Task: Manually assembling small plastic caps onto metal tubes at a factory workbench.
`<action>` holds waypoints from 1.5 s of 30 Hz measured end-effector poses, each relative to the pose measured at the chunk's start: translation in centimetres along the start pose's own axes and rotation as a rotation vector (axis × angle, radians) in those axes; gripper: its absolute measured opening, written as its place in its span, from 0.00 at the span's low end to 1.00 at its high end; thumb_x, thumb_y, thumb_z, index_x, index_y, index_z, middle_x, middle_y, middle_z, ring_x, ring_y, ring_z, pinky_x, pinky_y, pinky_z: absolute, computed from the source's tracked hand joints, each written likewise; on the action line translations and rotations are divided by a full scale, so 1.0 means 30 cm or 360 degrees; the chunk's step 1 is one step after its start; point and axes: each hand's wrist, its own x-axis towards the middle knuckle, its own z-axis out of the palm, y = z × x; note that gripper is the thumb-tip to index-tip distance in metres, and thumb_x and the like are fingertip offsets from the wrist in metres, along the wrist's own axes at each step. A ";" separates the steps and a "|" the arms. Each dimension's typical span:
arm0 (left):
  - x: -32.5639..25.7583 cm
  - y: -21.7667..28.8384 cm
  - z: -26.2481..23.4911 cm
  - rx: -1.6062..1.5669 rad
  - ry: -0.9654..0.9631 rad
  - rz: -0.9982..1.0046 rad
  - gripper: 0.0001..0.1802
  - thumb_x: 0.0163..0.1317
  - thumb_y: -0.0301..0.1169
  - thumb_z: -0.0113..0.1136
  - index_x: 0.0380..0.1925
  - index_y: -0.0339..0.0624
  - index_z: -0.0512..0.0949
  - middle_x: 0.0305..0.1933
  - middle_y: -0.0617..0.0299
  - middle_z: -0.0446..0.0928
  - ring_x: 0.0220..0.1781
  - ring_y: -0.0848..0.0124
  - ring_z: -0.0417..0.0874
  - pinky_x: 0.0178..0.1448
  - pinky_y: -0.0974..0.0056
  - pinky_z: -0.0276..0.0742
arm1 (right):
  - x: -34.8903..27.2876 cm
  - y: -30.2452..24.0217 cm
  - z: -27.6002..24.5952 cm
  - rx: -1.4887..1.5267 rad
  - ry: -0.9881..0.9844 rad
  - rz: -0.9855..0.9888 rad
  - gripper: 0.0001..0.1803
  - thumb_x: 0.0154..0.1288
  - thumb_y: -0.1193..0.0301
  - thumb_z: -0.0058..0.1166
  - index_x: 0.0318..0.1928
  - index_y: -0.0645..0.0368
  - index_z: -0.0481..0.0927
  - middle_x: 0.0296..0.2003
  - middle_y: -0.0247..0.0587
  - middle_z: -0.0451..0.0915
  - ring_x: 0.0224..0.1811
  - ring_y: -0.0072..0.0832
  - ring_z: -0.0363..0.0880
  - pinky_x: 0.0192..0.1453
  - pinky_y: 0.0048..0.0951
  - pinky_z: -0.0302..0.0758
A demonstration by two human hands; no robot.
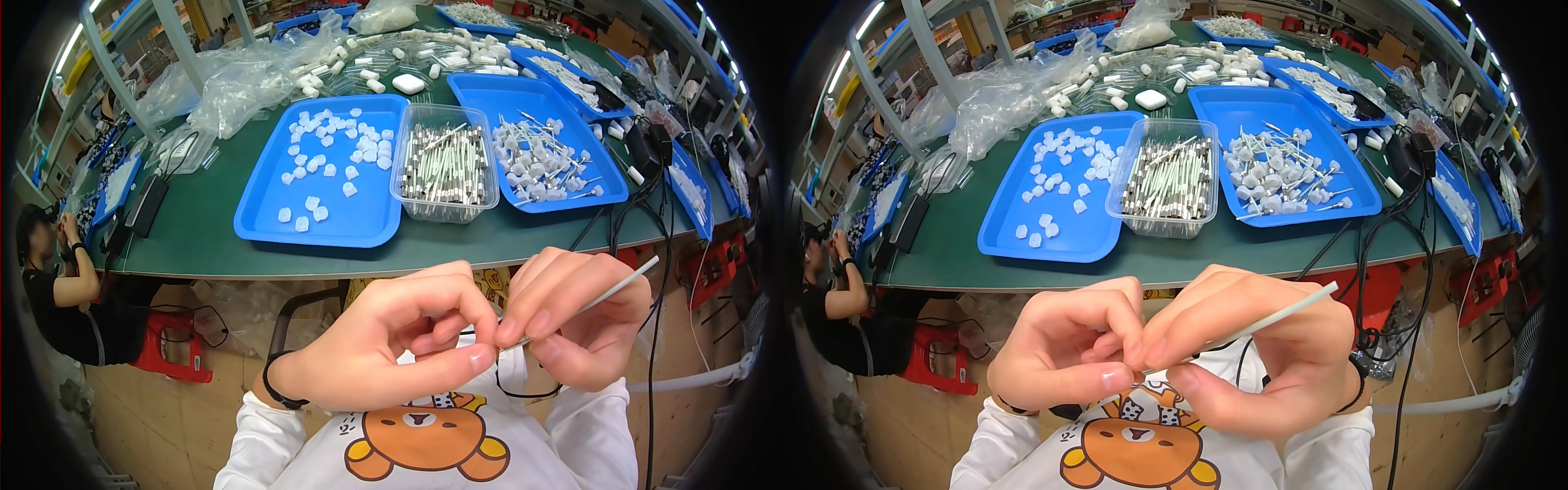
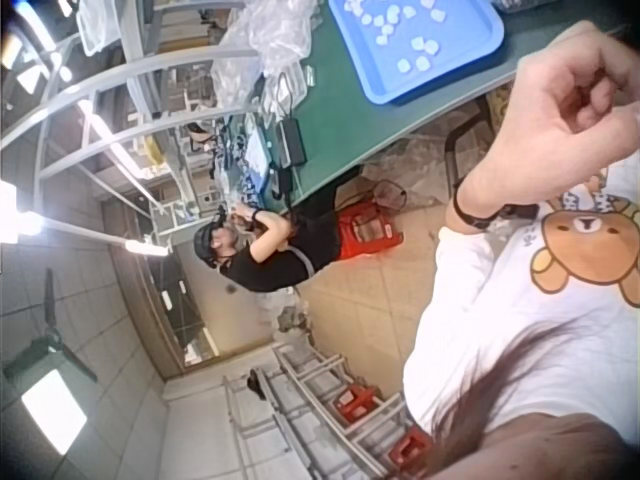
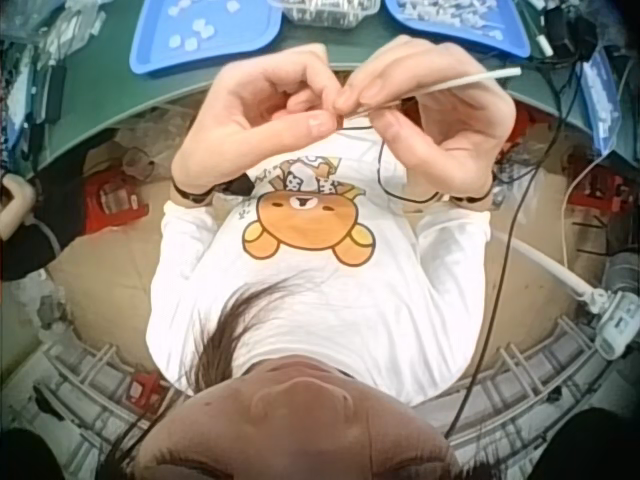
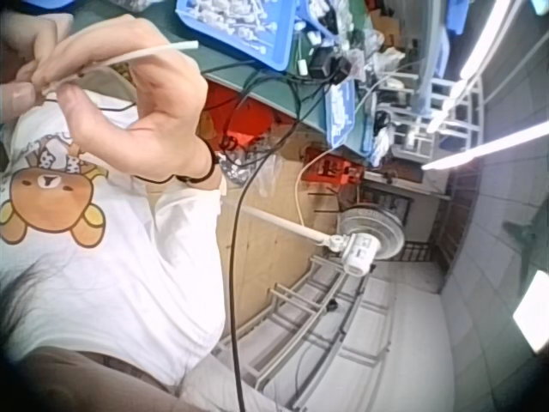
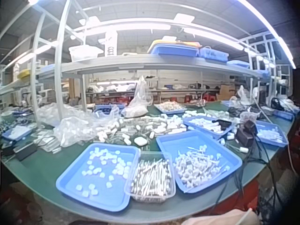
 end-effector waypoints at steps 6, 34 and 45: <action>0.003 -0.014 -0.005 -0.0068 -0.0150 -0.0003 0.03 0.56 0.25 0.58 0.30 0.39 0.76 0.24 0.73 0.60 0.22 0.84 0.55 0.27 0.75 0.52 | -0.013 -0.028 -0.006 0.0439 -0.0047 0.0354 0.15 0.44 0.89 0.51 0.38 0.71 0.76 0.34 0.50 0.80 0.38 0.33 0.80 0.43 0.30 0.74; 0.008 0.014 -0.010 0.0180 -0.0171 0.0052 0.06 0.43 0.16 0.64 0.22 0.34 0.77 0.26 0.65 0.72 0.20 0.82 0.58 0.26 0.73 0.55 | -0.013 -0.050 -0.021 0.1045 0.0018 0.1132 0.13 0.53 0.84 0.57 0.41 0.67 0.75 0.38 0.43 0.79 0.38 0.19 0.75 0.41 0.18 0.70; 0.006 0.003 -0.014 0.0257 -0.0207 0.0210 0.07 0.53 0.24 0.61 0.33 0.38 0.79 0.22 0.71 0.64 0.19 0.84 0.59 0.24 0.74 0.54 | -0.021 -0.034 -0.017 0.1128 0.0071 0.0960 0.14 0.52 0.85 0.55 0.42 0.68 0.74 0.37 0.46 0.79 0.40 0.22 0.77 0.40 0.18 0.71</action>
